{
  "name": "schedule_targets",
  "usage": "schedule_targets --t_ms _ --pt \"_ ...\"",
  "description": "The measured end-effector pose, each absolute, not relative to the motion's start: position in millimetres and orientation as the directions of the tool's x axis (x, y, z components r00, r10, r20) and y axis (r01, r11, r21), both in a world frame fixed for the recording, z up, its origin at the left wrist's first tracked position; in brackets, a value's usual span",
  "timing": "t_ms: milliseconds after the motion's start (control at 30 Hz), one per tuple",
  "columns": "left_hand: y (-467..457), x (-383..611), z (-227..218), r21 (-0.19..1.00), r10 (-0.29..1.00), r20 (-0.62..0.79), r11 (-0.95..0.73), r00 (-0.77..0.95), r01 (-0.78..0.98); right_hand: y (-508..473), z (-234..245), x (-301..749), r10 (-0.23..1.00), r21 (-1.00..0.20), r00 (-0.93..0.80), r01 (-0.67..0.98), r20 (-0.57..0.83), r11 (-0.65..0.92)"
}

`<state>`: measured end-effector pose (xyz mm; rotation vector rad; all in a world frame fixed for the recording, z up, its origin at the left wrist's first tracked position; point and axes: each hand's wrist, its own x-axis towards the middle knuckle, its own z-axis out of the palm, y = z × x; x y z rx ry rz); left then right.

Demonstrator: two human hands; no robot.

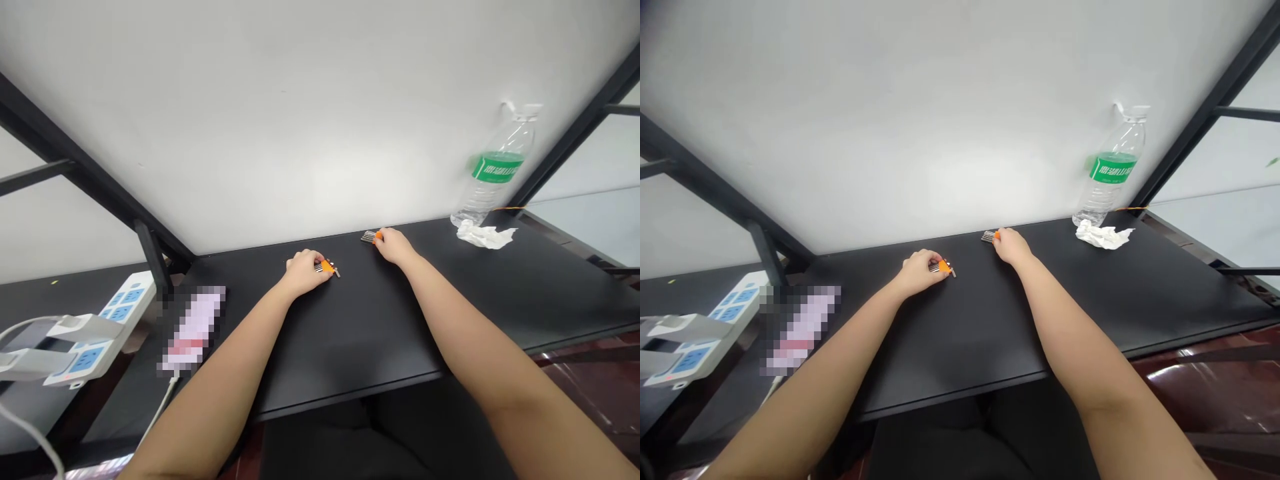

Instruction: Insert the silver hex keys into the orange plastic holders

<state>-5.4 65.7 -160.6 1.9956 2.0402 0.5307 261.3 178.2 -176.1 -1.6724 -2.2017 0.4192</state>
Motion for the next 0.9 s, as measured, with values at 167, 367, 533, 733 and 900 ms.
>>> schedule_targets --t_ms 167,367,533,733,900 --pt "63 -2 -156 0.417 0.997 0.069 0.007 -0.039 0.909 173 -179 258 0.961 -0.394 -0.257 0.877 0.098 0.274" --pt "58 -3 -156 0.557 0.997 0.063 -0.003 -0.039 0.83 173 -176 261 0.962 -0.419 -0.256 0.866 0.099 0.274" --pt "61 -7 -160 0.623 0.993 0.118 -0.082 0.011 0.778 173 -175 265 0.962 -0.444 -0.26 0.854 0.088 0.271" --pt "63 -7 -163 0.643 0.979 0.195 -0.178 0.065 0.745 160 -164 257 0.949 -0.422 -0.258 0.851 0.181 0.312" --pt "61 -4 -159 0.554 0.951 0.244 -0.299 0.193 0.777 132 -153 234 0.843 -0.484 -0.4 0.692 0.36 0.535"
